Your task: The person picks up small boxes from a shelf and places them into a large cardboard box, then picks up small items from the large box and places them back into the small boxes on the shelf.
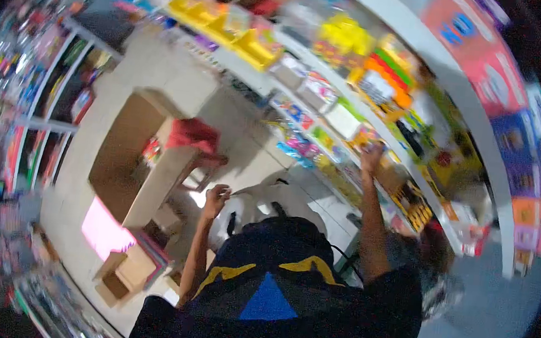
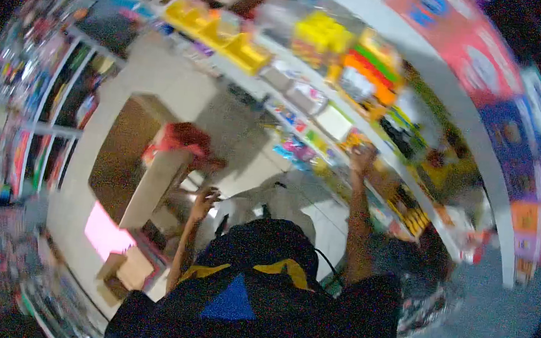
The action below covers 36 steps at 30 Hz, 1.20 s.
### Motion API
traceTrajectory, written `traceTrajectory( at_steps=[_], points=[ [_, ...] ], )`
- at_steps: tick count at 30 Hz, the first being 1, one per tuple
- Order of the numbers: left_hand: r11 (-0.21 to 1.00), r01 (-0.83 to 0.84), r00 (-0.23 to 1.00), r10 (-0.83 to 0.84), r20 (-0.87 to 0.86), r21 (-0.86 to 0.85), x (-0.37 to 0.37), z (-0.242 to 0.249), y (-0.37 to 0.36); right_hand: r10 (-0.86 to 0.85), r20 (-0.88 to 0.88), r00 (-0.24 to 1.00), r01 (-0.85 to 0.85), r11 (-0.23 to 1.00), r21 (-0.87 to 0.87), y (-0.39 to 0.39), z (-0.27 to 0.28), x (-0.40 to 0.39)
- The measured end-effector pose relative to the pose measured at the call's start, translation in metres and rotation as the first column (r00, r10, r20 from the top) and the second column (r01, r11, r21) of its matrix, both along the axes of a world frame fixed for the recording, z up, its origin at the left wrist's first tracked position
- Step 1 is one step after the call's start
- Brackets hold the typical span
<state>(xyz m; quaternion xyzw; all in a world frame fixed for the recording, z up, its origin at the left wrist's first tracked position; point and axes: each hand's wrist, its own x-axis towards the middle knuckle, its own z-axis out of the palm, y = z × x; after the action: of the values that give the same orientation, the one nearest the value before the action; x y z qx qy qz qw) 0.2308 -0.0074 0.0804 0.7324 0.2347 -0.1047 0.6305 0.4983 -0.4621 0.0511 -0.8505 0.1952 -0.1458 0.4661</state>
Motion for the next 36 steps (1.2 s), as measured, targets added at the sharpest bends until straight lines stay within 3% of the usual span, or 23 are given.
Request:
traceTrajectory(
  at_steps=[1, 3, 4, 5, 7, 8, 10, 12, 14, 17, 20, 21, 22, 24, 25, 26, 29, 33, 34, 36],
  points=[
    [0.999, -0.037, 0.999, 0.037, -0.007, -0.012, -0.007, 0.004, 0.005, 0.083, 0.210, 0.974, 0.021, 0.891, -0.453, -0.015, -0.035, 0.012],
    [0.990, -0.101, 0.995, 0.101, 0.011, 0.095, -0.008, 0.048, 0.008, 0.235, 0.305, 0.923, -0.093, 0.905, -0.414, 0.027, 0.013, -0.004],
    [0.979, -0.176, 0.983, 0.170, 0.066, 0.107, -0.017, 0.036, 0.016, 0.308, 0.346, 0.886, -0.159, 0.904, -0.398, 0.052, 0.044, -0.012],
    [0.960, -0.216, 0.974, 0.200, 0.106, 0.180, -0.022, 0.043, 0.023, 0.364, 0.407, 0.838, -0.122, 0.851, -0.510, 0.071, 0.055, -0.018],
    [0.901, -0.318, 0.942, 0.265, 0.207, 0.294, -0.035, 0.068, 0.041, 0.319, 0.190, 0.928, -0.313, 0.948, -0.063, 0.126, 0.084, -0.044],
    [0.848, -0.383, 0.910, 0.277, 0.310, 0.366, -0.037, 0.078, 0.048, 0.443, 0.276, 0.853, -0.306, 0.853, -0.422, 0.148, 0.078, -0.046],
    [0.741, -0.485, 0.862, 0.314, 0.398, 0.464, -0.052, 0.088, 0.072, 0.644, 0.306, 0.701, -0.542, 0.761, -0.357, 0.203, 0.084, -0.066],
    [0.593, -0.565, 0.821, 0.333, 0.464, 0.574, -0.067, 0.093, 0.094, 0.804, 0.139, 0.578, -0.766, 0.593, -0.249, 0.244, 0.057, -0.076],
    [0.491, -0.537, 0.844, 0.321, 0.430, 0.686, -0.088, 0.093, 0.124, 0.907, 0.174, 0.384, -0.833, 0.422, -0.360, 0.305, 0.081, -0.096],
    [0.416, -0.483, 0.869, 0.339, 0.361, 0.770, -0.114, 0.115, 0.163, 0.953, 0.162, 0.257, -0.956, 0.275, -0.100, 0.384, 0.112, -0.121],
    [0.376, -0.345, 0.927, 0.284, 0.247, 0.860, -0.142, 0.119, 0.206, 0.952, 0.208, 0.224, -0.970, 0.239, -0.048, 0.454, 0.125, -0.131],
    [0.366, -0.285, 0.946, 0.255, 0.199, 0.886, -0.149, 0.118, 0.221, 0.951, 0.232, 0.203, -0.964, 0.235, -0.120, 0.477, 0.125, -0.131],
    [0.383, -0.202, 0.970, 0.208, 0.128, 0.901, -0.155, 0.117, 0.235, 0.950, 0.255, 0.181, -0.953, 0.233, -0.192, 0.499, 0.124, -0.129],
    [0.551, -0.188, 0.975, 0.206, 0.086, 0.813, -0.168, 0.088, 0.264, 0.956, 0.247, 0.161, -0.943, 0.222, -0.247, 0.537, 0.123, -0.130],
    [0.630, -0.183, 0.977, 0.203, 0.068, 0.755, -0.172, 0.075, 0.273, 0.962, 0.221, 0.162, -0.948, 0.214, -0.236, 0.555, 0.124, -0.129],
    [0.574, -0.193, 0.976, 0.196, 0.095, 0.796, -0.170, 0.078, 0.278, 0.967, 0.197, 0.163, -0.952, 0.206, -0.224, 0.574, 0.124, -0.126],
    [0.727, -0.050, 0.980, 0.167, -0.105, 0.685, -0.164, 0.063, 0.294, 0.995, 0.093, 0.020, -0.924, 0.054, -0.379, 0.616, 0.117, -0.110],
    [0.632, 0.201, 0.939, 0.092, -0.330, 0.749, -0.158, 0.043, 0.299, 0.978, -0.205, -0.044, -0.998, -0.051, -0.029, 0.647, 0.092, -0.098],
    [0.632, 0.098, 0.972, 0.106, -0.211, 0.769, -0.159, 0.044, 0.299, 0.957, -0.282, -0.075, -0.997, -0.074, 0.015, 0.651, 0.086, -0.094],
    [0.623, 0.126, 0.965, 0.102, -0.240, 0.772, -0.160, 0.035, 0.302, 0.891, -0.428, -0.153, -0.987, -0.155, 0.031, 0.655, 0.064, -0.081]
  ],
)
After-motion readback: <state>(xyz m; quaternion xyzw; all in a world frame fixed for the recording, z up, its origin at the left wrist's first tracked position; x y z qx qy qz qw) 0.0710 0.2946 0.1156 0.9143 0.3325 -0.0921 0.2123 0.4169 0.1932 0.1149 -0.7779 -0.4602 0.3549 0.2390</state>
